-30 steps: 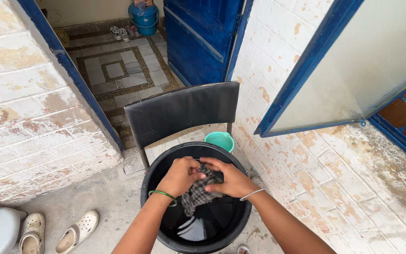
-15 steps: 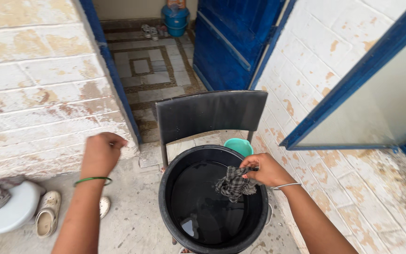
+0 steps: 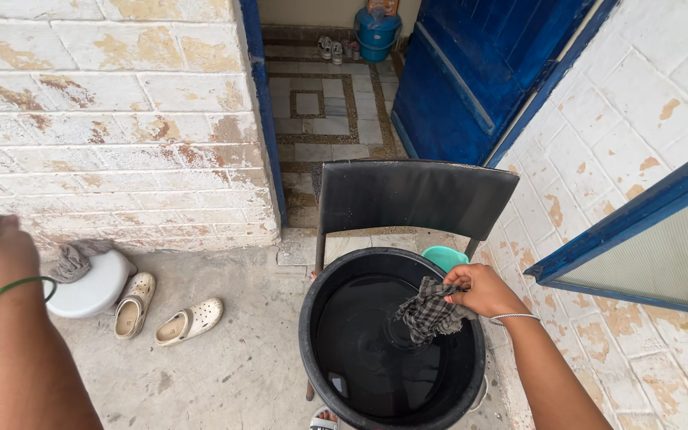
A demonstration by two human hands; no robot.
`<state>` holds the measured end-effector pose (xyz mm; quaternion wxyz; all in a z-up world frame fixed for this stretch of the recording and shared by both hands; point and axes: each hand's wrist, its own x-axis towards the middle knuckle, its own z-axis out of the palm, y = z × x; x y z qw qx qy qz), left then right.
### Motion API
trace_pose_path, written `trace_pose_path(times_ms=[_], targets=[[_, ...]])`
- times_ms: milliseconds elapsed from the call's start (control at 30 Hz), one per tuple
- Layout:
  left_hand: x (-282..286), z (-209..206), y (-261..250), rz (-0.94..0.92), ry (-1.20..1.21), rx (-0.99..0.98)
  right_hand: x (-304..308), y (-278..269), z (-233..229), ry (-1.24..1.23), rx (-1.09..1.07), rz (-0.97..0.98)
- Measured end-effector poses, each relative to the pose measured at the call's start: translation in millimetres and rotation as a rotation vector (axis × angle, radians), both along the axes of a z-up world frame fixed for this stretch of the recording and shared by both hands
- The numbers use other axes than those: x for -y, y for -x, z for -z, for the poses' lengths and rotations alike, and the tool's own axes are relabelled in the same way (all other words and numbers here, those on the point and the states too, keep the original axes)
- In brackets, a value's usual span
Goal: The person washes a cloth in a bucket of water and then wipes a metal window frame and its glass by hand.
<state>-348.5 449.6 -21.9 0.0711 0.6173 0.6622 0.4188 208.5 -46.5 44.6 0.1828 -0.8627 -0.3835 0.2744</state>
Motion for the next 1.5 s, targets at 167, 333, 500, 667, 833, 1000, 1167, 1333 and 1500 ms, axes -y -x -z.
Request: trace_pose_path(times_ms=[167, 333, 500, 667, 833, 1000, 1167, 1333, 1500], targets=[[-0.9, 82.6, 33.0, -0.113, 0.377, -0.06, 0.8, -7.8, -8.9, -0.018, -0.073, 0.009], [79.6, 120.0, -92.1, 0.44, 0.493, -0.008, 0.9, -4.7, -43.1, -0.043, -0.201, 0.009], [226.7, 38.1, -265.0, 1.108, 0.569, 0.201, -8.5, 13.5, -99.4, -0.004, -0.149, -0.087], [304.9, -51.5, -327.5, 1.599, 0.573, 0.154, -13.8, 38.1, -139.7, 0.027, -0.04, -0.109], [324.2, -67.0, -347.1, 1.69, 0.381, 0.059, -7.4, 44.6, -153.6, -0.006, -0.031, -0.135], [296.3, -68.5, -340.2, 1.656, 0.325, 0.126, 0.1, 39.4, -155.4, -0.024, -0.038, -0.105], [249.1, -70.4, -316.5, 1.501, 0.239, 0.119, -2.7, 36.1, -151.2, -0.043, -0.053, -0.116], [178.7, -61.9, -266.7, 1.269, 0.173, 0.154, -11.6, 25.2, -147.6, -0.119, -0.083, -0.114], [106.7, -70.9, -179.5, 0.877, 0.133, 0.131, -15.5, 8.5, -140.6, -0.107, -0.105, -0.052]])
